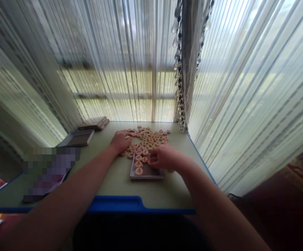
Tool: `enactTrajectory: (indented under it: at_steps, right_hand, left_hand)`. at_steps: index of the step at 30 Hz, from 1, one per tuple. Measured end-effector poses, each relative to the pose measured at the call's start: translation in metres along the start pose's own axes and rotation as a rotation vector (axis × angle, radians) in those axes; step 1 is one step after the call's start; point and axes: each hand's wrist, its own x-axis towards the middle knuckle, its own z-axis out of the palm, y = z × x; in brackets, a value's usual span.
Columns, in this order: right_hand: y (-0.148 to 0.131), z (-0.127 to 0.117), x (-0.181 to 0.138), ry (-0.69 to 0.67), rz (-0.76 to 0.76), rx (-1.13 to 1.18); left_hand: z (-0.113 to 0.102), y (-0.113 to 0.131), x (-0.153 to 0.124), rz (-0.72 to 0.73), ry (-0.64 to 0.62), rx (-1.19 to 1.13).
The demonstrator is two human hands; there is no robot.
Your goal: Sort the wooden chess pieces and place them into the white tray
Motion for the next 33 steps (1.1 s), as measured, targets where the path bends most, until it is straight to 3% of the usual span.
enactTrajectory:
  at_steps: [4, 11, 33]
  right_hand:
    - [-0.003, 0.001, 0.001, -0.022, 0.025, 0.006]
    - [-0.014, 0.001, 0.003, 0.13, 0.041, -0.035]
    - [-0.012, 0.003, 0.005, 0.117, -0.012, 0.031]
  left_hand:
    - [-0.002, 0.0, -0.001, -0.008, 0.002, 0.012]
    - [-0.002, 0.002, 0.0, 0.017, -0.009, 0.017]
    - [-0.006, 0.005, -0.002, 0.011, -0.059, 0.047]
